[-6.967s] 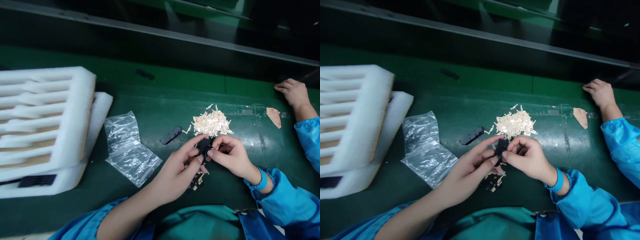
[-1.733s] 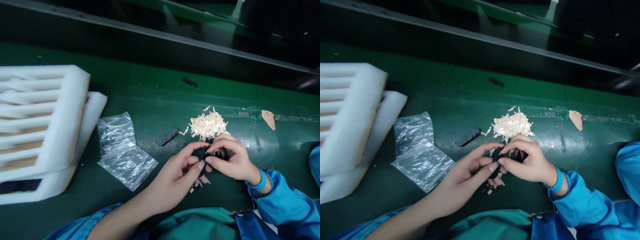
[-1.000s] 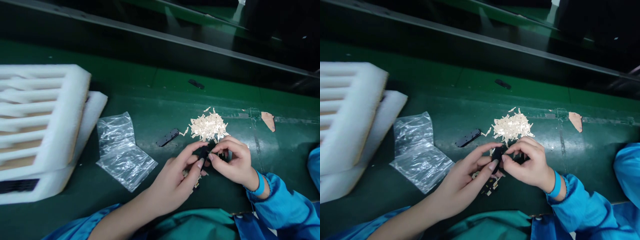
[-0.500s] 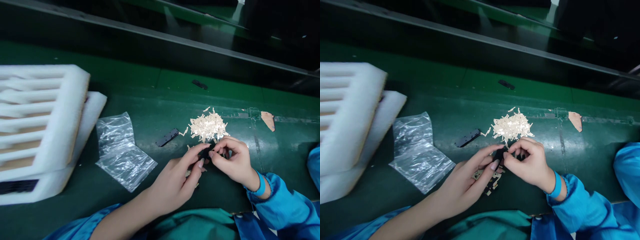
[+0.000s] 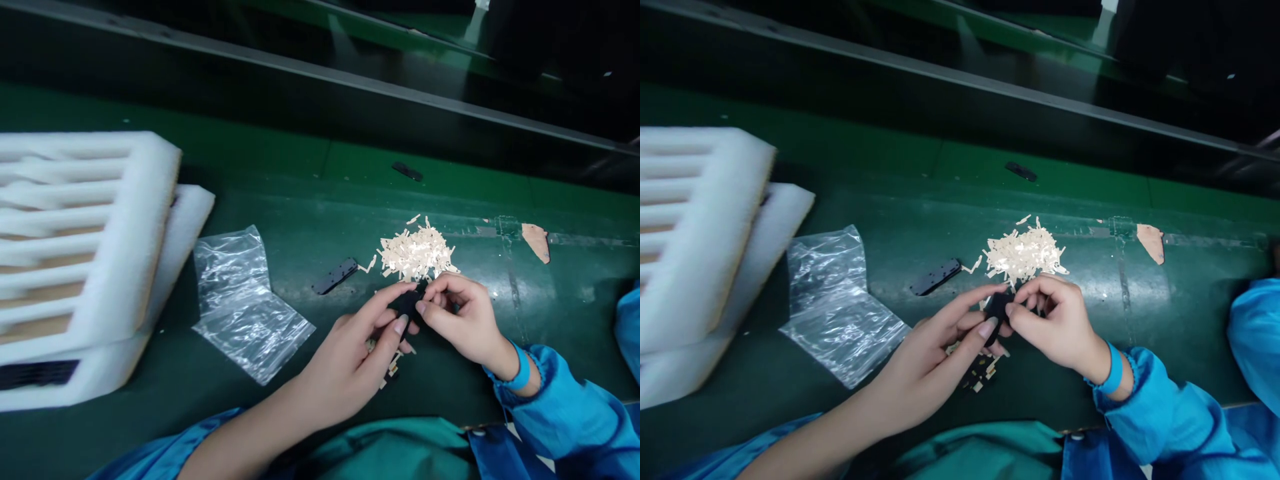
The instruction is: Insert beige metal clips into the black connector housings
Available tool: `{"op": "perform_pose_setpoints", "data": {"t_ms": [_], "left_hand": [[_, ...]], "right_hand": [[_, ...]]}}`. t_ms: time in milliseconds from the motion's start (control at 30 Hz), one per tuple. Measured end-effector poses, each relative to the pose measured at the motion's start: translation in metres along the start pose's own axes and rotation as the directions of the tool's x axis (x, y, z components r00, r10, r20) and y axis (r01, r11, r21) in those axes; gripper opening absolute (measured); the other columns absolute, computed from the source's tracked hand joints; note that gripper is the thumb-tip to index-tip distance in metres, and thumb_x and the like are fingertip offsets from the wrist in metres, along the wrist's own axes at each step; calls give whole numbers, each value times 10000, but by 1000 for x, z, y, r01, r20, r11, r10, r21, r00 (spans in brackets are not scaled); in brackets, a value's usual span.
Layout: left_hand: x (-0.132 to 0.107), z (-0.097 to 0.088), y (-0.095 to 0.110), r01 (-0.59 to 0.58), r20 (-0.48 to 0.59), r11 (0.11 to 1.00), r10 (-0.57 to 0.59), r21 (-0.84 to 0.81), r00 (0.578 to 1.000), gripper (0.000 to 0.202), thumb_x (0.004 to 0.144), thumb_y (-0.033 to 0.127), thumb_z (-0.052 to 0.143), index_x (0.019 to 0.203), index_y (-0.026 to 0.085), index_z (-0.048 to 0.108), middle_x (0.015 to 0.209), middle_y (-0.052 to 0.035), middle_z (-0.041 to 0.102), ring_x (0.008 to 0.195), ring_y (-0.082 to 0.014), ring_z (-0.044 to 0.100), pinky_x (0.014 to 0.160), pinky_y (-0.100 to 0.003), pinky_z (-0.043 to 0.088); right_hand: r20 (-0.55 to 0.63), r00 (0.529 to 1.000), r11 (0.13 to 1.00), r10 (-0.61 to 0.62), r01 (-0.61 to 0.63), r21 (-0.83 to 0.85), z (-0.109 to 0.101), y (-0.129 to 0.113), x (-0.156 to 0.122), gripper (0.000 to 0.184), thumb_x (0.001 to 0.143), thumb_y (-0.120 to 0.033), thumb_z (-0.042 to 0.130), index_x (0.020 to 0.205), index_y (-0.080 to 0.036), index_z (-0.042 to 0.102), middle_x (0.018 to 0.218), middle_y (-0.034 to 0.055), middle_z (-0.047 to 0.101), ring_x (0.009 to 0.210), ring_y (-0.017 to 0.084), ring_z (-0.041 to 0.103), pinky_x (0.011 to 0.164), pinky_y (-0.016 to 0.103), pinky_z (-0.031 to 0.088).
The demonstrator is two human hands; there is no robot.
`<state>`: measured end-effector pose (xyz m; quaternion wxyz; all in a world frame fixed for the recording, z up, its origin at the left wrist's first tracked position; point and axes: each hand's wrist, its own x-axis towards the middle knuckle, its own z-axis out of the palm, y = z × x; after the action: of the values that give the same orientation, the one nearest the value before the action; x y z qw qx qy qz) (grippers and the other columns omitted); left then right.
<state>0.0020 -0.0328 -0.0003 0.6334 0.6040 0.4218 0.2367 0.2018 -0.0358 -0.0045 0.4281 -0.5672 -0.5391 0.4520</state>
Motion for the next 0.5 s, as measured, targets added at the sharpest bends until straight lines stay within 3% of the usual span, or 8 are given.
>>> {"op": "perform_pose_setpoints", "data": {"t_ms": [167,267,400,500], "left_hand": [[0,2,2,32,11,994,-31,-108,999,423,1062,325,499,1464,196,502,930,-60,779,749,-191,777,637,-254,621],[0,3,2,58,-11,983,-61,-173,998,431,1059,313,512,1470,187,496,913,-50,777,734,-181,768,715,-282,629],[0,3,-1,61,10,985,-60,-162,998,461,1064,316,509,1503,179,477,823,-30,767,743,-189,764,722,-286,617],[0,2,-1,38,26,984,-34,-174,999,464,1072,317,497,1515,180,469,876,-39,768,735,-183,763,723,-294,616]], "right_hand": [[-16,999,999,36,-36,38,0,1,0,104,793,-207,731,706,-198,675,593,-35,571,495,101,456,454,225,374],[-16,998,997,60,-59,42,-2,0,1,91,765,-229,774,782,-196,692,616,-49,540,513,102,457,463,223,373],[74,996,998,53,-56,34,1,1,0,188,771,-272,827,739,-202,655,623,-36,566,537,114,500,474,231,374],[102,994,998,49,-54,42,3,3,0,276,844,-326,806,675,-203,626,577,-30,577,513,114,490,482,241,381]]}}
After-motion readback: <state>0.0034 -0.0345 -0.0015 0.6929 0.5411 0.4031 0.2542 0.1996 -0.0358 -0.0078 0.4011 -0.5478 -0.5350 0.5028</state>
